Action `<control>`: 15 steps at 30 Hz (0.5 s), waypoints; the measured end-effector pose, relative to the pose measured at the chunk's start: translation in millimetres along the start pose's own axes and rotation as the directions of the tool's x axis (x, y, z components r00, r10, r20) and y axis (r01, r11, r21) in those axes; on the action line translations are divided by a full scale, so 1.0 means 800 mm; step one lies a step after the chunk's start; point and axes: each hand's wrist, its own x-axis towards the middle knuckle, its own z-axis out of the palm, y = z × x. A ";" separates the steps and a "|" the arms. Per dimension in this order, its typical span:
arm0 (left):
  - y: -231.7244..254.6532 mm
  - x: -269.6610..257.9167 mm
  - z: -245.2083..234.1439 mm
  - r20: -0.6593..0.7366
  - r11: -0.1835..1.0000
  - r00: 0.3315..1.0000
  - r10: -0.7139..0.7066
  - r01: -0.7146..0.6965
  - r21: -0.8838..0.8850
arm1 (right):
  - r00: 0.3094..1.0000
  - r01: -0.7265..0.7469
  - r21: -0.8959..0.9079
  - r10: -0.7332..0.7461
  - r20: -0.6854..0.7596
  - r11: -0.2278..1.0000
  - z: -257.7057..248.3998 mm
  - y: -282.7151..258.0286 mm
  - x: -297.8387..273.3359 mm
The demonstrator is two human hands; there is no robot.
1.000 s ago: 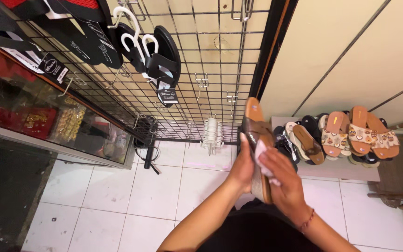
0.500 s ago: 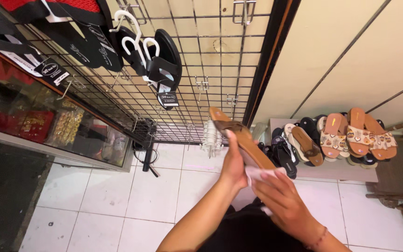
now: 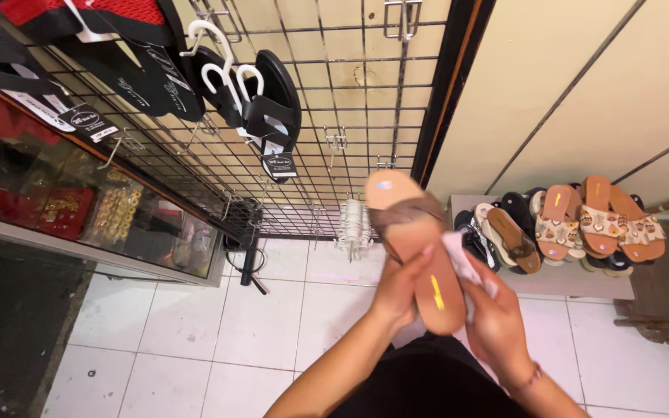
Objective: The person wipes the straps, sides, and soles of different sandals with a white cloth, places them back on a shelf, and attaches labels to footwear on a display rack.
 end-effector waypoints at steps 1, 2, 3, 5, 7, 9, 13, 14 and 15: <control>-0.003 -0.002 0.001 0.000 1.000 1.000 -0.004 0.004 0.002 | 1.000 -0.009 0.005 0.009 0.013 1.000 0.000 -0.003 0.008; -0.005 -0.003 0.003 -0.020 1.000 1.000 0.016 -0.016 0.019 | 0.999 -0.018 0.007 0.018 0.029 1.000 -0.002 -0.003 0.013; -0.006 -0.005 0.005 -0.041 0.999 0.999 0.037 -0.035 0.036 | 0.999 -0.018 0.006 0.018 0.027 1.000 -0.006 0.001 0.007; 0.012 0.002 0.000 -0.029 0.999 0.999 0.036 -0.037 -0.025 | 0.989 0.127 -0.238 -0.104 0.109 0.963 -0.012 0.017 -0.010; 0.025 0.002 -0.008 -0.022 0.996 0.999 0.027 -0.029 -0.083 | 0.989 0.101 -0.234 -0.073 0.128 0.967 -0.018 0.030 -0.025; 0.028 0.004 -0.015 -0.039 0.992 0.991 0.128 -0.127 0.016 | 0.988 0.082 -0.231 -0.048 0.147 0.969 -0.016 0.032 -0.021; -0.006 -0.004 -0.020 0.166 0.917 0.969 0.181 -0.227 0.328 | 0.992 0.103 -0.073 -0.096 0.086 0.992 0.005 -0.008 0.007; -0.013 -0.009 -0.019 0.183 0.920 0.969 0.167 -0.220 0.325 | 0.985 0.158 -0.037 -0.155 0.081 0.987 0.009 -0.029 0.015; -0.016 -0.010 -0.018 0.200 0.923 0.968 0.152 -0.212 0.322 | 0.974 0.213 0.000 -0.212 0.073 0.977 0.012 -0.049 0.022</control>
